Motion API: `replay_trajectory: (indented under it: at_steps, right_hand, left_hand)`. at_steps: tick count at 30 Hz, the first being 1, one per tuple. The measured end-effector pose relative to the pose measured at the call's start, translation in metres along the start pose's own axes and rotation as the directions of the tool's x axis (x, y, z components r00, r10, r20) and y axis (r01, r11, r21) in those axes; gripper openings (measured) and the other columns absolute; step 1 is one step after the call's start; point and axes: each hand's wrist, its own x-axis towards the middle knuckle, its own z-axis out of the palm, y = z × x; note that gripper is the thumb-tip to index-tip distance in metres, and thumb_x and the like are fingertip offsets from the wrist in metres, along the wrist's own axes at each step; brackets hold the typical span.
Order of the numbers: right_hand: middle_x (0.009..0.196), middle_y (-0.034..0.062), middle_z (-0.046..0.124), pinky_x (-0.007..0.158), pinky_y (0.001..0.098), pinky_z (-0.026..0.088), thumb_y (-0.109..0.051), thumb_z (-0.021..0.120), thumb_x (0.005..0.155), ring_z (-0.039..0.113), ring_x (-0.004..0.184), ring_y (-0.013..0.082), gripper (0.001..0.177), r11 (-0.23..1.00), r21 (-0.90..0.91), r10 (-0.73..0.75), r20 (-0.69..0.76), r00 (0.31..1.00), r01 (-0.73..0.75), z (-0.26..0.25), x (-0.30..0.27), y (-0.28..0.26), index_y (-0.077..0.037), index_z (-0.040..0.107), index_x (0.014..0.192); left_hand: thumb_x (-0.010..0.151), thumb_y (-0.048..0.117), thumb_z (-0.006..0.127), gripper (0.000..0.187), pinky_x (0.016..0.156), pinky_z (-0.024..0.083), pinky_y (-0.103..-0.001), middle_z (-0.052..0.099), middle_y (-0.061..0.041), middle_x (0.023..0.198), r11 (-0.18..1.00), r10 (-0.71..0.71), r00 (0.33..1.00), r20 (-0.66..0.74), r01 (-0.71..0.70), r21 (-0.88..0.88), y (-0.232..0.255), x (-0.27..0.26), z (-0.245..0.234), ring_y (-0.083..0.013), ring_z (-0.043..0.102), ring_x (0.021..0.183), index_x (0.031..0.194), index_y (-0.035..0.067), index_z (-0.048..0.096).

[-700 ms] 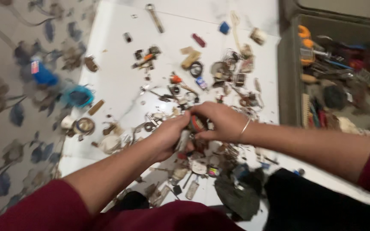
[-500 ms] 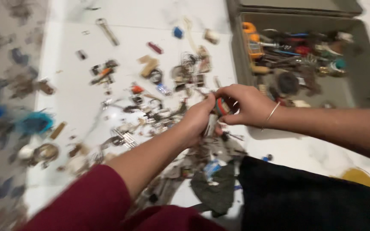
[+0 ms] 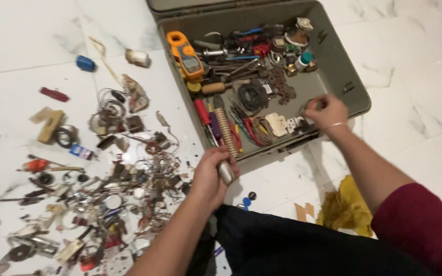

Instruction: The person organizes various electrical components and tools by sorting through a pile on the floor and placing specific items back into a metal toolbox.

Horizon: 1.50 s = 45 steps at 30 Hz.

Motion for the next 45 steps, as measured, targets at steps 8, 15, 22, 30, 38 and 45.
replay_trajectory:
  at_steps: [8, 15, 22, 30, 38, 45]
  right_hand:
    - [0.104, 0.021, 0.075, 0.086, 0.0433, 0.057, -0.043, 0.091, 0.064, 0.073, 0.093, 0.0358, 0.067, 0.971, -0.204, 0.155, 0.161, 0.975, -0.12, -0.012, 0.058, 0.087, 0.0, 0.073, 0.113]
    - [0.108, 0.0231, 0.074, 0.089, 0.0435, 0.057, -0.036, 0.095, 0.063, 0.073, 0.098, 0.0369, 0.068, 0.972, -0.214, 0.143, 0.209, 0.967, -0.098, 0.014, 0.092, 0.094, 0.0, 0.07, 0.115]
    - [0.104, 0.0253, 0.073, 0.086, 0.0452, 0.058, -0.032, 0.094, 0.065, 0.072, 0.097, 0.0397, 0.068, 0.982, -0.113, 0.166, 0.175, 0.97, -0.148, 0.052, 0.118, 0.076, -0.001, 0.058, 0.115]
    - [0.11, 0.0276, 0.07, 0.087, 0.0493, 0.055, -0.028, 0.095, 0.068, 0.069, 0.103, 0.0437, 0.07, 0.978, -0.081, 0.202, 0.128, 0.971, -0.193, 0.079, 0.15, 0.068, -0.003, 0.054, 0.119]
    - [0.114, 0.0268, 0.068, 0.089, 0.0498, 0.054, -0.022, 0.097, 0.068, 0.067, 0.105, 0.0455, 0.07, 0.983, -0.079, 0.159, -0.089, 0.983, -0.166, 0.081, 0.188, 0.089, 0.0, 0.055, 0.119]
    - [0.121, 0.0264, 0.063, 0.092, 0.0529, 0.053, -0.012, 0.092, 0.075, 0.062, 0.11, 0.0477, 0.056, 0.972, -0.223, -0.09, -0.094, 0.991, 0.068, 0.093, 0.224, 0.128, 0.001, 0.06, 0.119]
  left_hand:
    - [0.094, -0.004, 0.05, 0.044, 0.086, 0.06, -0.039, 0.056, -0.015, 0.115, 0.988, -0.038, 0.999, 0.014, 0.036, 0.15, 0.0, 0.054, 0.02, -0.0285, 0.065, 0.105, 0.136, 0.005, 0.041]
    - [0.097, 0.001, 0.055, 0.048, 0.084, 0.055, -0.031, 0.059, -0.013, 0.13, 0.957, 0.055, 0.997, 0.052, -0.067, 0.282, -0.013, 0.087, 0.025, -0.0242, 0.064, 0.122, 0.141, 0.007, 0.039]
    - [0.096, 0.006, 0.054, 0.051, 0.086, 0.061, -0.041, 0.059, -0.008, 0.135, 0.936, -0.047, 0.998, -0.044, 0.059, 0.347, 0.004, 0.097, 0.043, -0.023, 0.063, 0.116, 0.144, 0.015, 0.039]
    - [0.094, 0.002, 0.059, 0.047, 0.094, 0.06, -0.044, 0.062, -0.014, 0.131, 0.975, -0.04, 0.995, -0.089, 0.058, 0.216, -0.004, 0.103, 0.031, -0.025, 0.065, 0.115, 0.139, 0.007, 0.046]
    - [0.092, 0.001, 0.064, 0.043, 0.099, 0.059, -0.038, 0.066, -0.013, 0.125, 0.983, -0.064, 0.992, -0.11, 0.082, 0.166, -0.012, 0.106, 0.021, -0.0244, 0.067, 0.116, 0.133, 0.005, 0.054]
    - [0.091, 0.003, 0.066, 0.044, 0.096, 0.059, -0.035, 0.069, -0.009, 0.119, 0.979, -0.097, 0.987, -0.126, 0.118, 0.167, -0.01, 0.103, 0.023, -0.0199, 0.069, 0.111, 0.135, 0.007, 0.056]
